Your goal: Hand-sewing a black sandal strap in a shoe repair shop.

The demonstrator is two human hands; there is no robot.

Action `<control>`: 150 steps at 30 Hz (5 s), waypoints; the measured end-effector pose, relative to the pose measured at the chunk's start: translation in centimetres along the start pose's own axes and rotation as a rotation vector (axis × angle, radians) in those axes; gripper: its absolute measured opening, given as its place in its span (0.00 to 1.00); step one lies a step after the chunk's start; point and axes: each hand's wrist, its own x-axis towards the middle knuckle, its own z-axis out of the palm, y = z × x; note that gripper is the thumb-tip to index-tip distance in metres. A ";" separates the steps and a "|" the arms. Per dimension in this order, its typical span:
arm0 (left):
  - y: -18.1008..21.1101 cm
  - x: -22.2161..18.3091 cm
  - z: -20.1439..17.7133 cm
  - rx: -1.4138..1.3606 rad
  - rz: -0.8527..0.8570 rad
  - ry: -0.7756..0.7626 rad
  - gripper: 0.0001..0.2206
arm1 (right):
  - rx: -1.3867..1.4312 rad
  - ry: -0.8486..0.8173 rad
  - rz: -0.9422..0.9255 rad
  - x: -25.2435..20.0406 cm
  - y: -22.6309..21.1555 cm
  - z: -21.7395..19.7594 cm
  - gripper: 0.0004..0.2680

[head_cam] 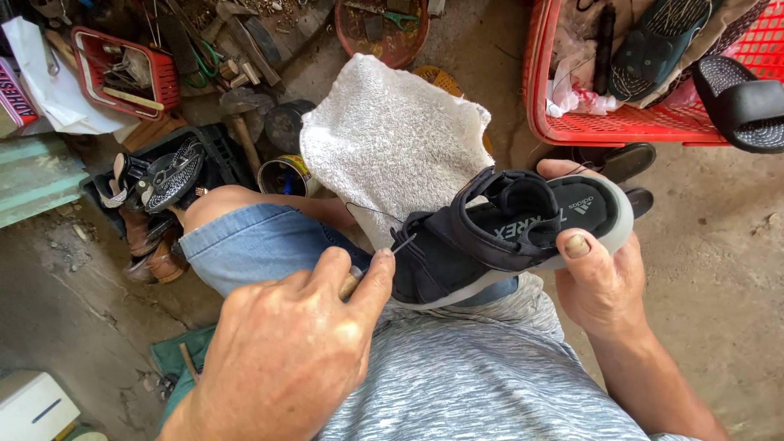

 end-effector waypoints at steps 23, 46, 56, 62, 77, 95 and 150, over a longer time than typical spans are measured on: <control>-1.2 2.8 0.9 -0.248 0.013 -0.162 0.20 | 0.038 -0.027 0.017 0.4 0.1 0.0 0.31; 0.1 -1.3 3.8 -0.500 -0.091 -0.128 0.23 | -0.270 -0.225 -0.034 -4.6 0.1 -1.0 0.24; -3.7 -8.2 11.1 -0.843 -0.271 0.336 0.13 | -0.654 -0.834 -0.581 -5.0 3.2 7.5 0.34; -5.5 -7.8 13.5 -1.001 -0.174 0.294 0.14 | -0.833 -0.881 -0.634 -5.5 3.8 8.0 0.41; -6.1 -5.1 12.0 -0.835 -0.068 0.290 0.15 | -0.949 -0.871 -0.917 -4.2 3.3 7.2 0.17; -6.2 -5.3 11.5 -0.982 -0.060 0.361 0.11 | -0.771 -0.928 -0.877 -3.5 2.8 7.5 0.15; -0.4 -7.5 13.9 -0.937 -0.338 0.423 0.12 | -0.256 -0.809 -0.115 -3.0 -1.1 7.2 0.05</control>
